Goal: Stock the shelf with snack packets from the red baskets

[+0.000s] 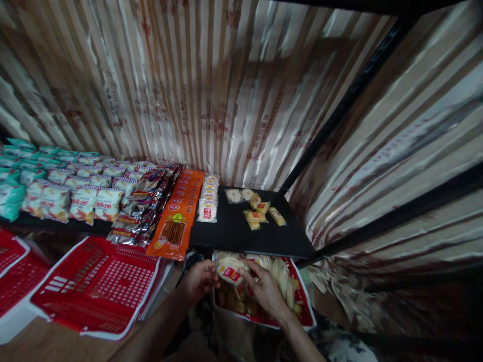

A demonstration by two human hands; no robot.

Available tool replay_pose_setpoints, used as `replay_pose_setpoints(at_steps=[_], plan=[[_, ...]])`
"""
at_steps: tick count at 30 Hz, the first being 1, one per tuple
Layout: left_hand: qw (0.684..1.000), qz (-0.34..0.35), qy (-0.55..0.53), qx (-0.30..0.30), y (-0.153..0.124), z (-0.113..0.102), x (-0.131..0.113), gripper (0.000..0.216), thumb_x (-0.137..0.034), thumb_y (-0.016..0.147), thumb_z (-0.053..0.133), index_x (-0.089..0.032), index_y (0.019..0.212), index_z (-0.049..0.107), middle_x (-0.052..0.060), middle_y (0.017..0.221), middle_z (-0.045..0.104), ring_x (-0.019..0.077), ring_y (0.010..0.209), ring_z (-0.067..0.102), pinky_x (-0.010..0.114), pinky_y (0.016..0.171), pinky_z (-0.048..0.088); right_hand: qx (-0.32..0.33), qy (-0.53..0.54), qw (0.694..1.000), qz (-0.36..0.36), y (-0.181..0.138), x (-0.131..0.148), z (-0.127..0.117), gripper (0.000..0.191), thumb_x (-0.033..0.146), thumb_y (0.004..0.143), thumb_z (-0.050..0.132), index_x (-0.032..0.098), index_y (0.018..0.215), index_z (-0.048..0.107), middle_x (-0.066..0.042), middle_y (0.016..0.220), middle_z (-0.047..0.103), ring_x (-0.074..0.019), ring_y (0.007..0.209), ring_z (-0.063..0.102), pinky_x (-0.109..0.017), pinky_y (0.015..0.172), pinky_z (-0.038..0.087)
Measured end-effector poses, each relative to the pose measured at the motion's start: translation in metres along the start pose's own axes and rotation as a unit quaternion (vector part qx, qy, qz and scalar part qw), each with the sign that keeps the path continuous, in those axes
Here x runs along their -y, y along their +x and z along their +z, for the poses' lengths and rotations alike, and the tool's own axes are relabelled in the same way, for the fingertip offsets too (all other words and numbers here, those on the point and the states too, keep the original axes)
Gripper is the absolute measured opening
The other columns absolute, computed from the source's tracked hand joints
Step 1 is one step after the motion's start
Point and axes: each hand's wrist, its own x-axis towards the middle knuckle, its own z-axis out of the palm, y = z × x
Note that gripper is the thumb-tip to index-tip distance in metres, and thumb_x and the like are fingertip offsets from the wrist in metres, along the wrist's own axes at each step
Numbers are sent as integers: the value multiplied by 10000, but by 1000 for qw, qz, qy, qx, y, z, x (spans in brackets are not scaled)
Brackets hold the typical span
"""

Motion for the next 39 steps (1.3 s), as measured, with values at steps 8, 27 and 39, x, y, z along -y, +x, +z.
replay_pose_setpoints(at_steps=[8, 27, 39], plan=[[995, 93, 34, -33, 5, 11, -10, 248, -424, 711, 497, -184, 649, 506, -11, 535, 580, 114, 506, 539, 218, 482, 281, -15, 174, 980, 93, 2, 2, 12, 486, 603, 664, 591, 171, 872, 668, -37, 729, 687, -200, 685, 611, -302, 646, 480], [935, 261, 126, -205, 33, 4, 0, 247, -315, 680, 562, -153, 865, 572, 1, 730, 610, 78, 488, 523, 204, 500, 416, -95, 349, 917, 169, 43, 14, 47, 516, 526, 553, 724, 187, 930, 625, -19, 746, 701, -141, 567, 608, -228, 483, 469], [897, 325, 157, -255, 45, -2, -28, 372, -177, 740, 481, -160, 1108, 535, 89, 1024, 643, 174, 892, 615, 259, 760, 486, -107, 296, 938, 147, 94, 23, 71, 400, 478, 553, 706, 182, 806, 613, -9, 709, 670, -153, 630, 623, -248, 561, 487]])
